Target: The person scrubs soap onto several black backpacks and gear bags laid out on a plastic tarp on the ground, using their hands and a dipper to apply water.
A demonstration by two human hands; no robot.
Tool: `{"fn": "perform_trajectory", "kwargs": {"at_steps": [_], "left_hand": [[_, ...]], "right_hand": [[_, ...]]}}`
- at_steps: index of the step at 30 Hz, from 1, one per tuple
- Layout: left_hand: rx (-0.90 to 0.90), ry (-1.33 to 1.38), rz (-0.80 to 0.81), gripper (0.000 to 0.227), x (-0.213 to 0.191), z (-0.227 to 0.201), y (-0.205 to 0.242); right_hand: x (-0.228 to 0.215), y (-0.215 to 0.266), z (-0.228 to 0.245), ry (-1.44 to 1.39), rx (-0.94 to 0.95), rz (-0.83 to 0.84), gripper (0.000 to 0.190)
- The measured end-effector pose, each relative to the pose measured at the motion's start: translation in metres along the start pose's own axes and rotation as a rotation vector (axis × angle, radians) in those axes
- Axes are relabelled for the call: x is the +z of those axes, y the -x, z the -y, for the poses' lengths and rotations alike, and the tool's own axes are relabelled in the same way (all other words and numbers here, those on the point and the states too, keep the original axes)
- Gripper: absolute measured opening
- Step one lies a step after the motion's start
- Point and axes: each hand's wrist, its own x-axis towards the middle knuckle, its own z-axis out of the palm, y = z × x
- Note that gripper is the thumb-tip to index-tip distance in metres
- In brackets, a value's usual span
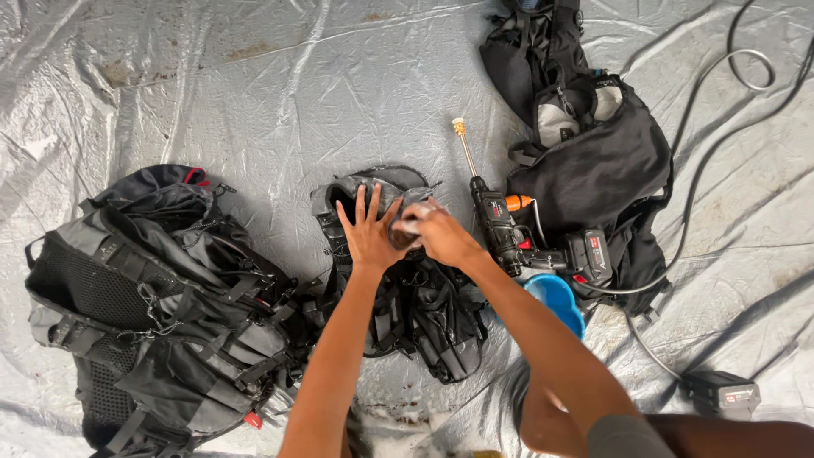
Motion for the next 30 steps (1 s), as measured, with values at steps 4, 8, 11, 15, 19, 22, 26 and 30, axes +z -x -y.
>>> {"fn": "perform_trajectory", "kwargs": {"at_steps": [4,8,11,15,19,22,26,30], "left_hand": [[-0.025,-0.006,-0.041,0.129,0.004,-0.004,0.001],[-0.053,0.074,0.04,0.124,0.012,-0.001,-0.001],[0.031,0.158,0.081,0.125,0.002,0.011,-0.008],[0.103,0.288,0.132,0.116,0.011,0.03,-0.005],[0.083,0.209,0.048,0.125,0.011,0.028,0.002],[0.036,0.161,0.02,0.134,0.012,0.019,0.005],[-0.022,0.107,0.038,0.147,0.01,0.013,0.002],[-0.05,0.04,-0.017,0.146,0.016,0.011,0.008]], "right_hand": [[0.009,0.002,-0.023,0.069,-0.267,-0.066,0.054],[0.002,0.001,-0.042,0.089,-0.221,-0.328,0.043],[-0.008,0.004,0.001,-0.356,0.261,0.1,0.097],[0.012,0.001,-0.01,-0.116,-0.143,0.018,0.076],[0.011,0.002,-0.013,-0.208,0.065,0.058,0.066],[0.007,0.001,-0.02,0.001,0.003,0.001,0.097],[0.006,-0.006,-0.017,0.043,-0.07,-0.038,0.126],[0.015,-0.026,-0.02,0.1,-0.298,0.145,0.106]]}}
